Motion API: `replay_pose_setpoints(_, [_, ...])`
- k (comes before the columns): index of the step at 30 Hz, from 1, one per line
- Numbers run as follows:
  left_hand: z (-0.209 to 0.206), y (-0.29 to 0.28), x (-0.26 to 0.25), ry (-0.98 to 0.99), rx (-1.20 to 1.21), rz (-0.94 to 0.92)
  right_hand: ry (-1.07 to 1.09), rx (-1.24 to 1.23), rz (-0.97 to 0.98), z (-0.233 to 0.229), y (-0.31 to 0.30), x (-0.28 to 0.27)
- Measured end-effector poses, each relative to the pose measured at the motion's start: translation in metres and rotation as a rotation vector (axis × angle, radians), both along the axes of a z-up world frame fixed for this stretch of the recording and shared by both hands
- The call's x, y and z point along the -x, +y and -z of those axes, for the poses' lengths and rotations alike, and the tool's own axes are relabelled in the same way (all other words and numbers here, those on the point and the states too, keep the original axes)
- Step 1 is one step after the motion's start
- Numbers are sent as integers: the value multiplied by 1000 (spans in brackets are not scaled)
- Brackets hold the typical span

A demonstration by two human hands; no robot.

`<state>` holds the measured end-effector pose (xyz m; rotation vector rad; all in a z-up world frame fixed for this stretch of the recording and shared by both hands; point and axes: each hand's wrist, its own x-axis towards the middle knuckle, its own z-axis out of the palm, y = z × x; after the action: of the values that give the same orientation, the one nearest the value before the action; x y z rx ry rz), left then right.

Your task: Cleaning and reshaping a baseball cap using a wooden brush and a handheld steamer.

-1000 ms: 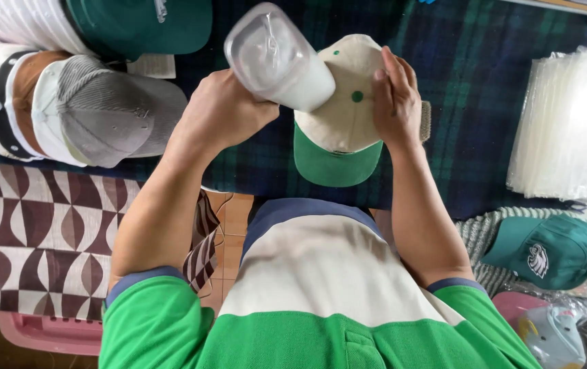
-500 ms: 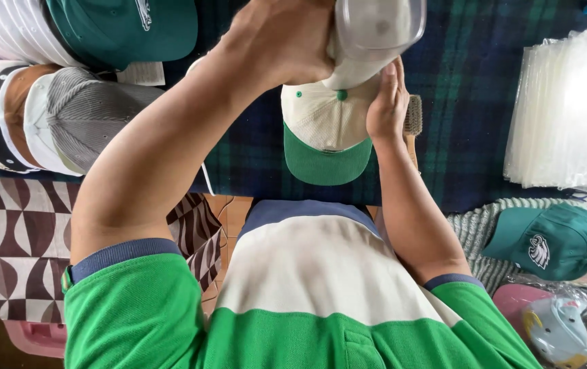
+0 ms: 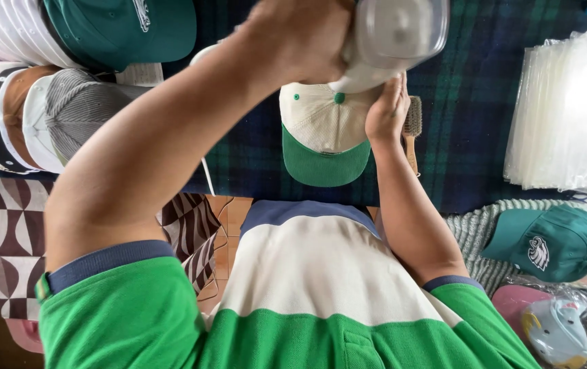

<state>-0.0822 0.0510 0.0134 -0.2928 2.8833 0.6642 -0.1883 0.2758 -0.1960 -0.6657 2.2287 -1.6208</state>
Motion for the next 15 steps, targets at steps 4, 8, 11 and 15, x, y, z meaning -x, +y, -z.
replay_pose_setpoints(4, [-5,-16,-37,-113,50,-46,-80,-155,10,-63,-16,-17])
replay_pose_setpoints(8, [-17,-14,-41,-297,-3,-135,-125,-58,20,-52,-13,-15])
replay_pose_setpoints(11, [-22,-14,-19,-280,6,-97,-77,-126,23,-51,-15,-17])
replay_pose_setpoints(15, [14,-26,38,-383,-259,-264,-22,-110,-18,-56,-16,-16])
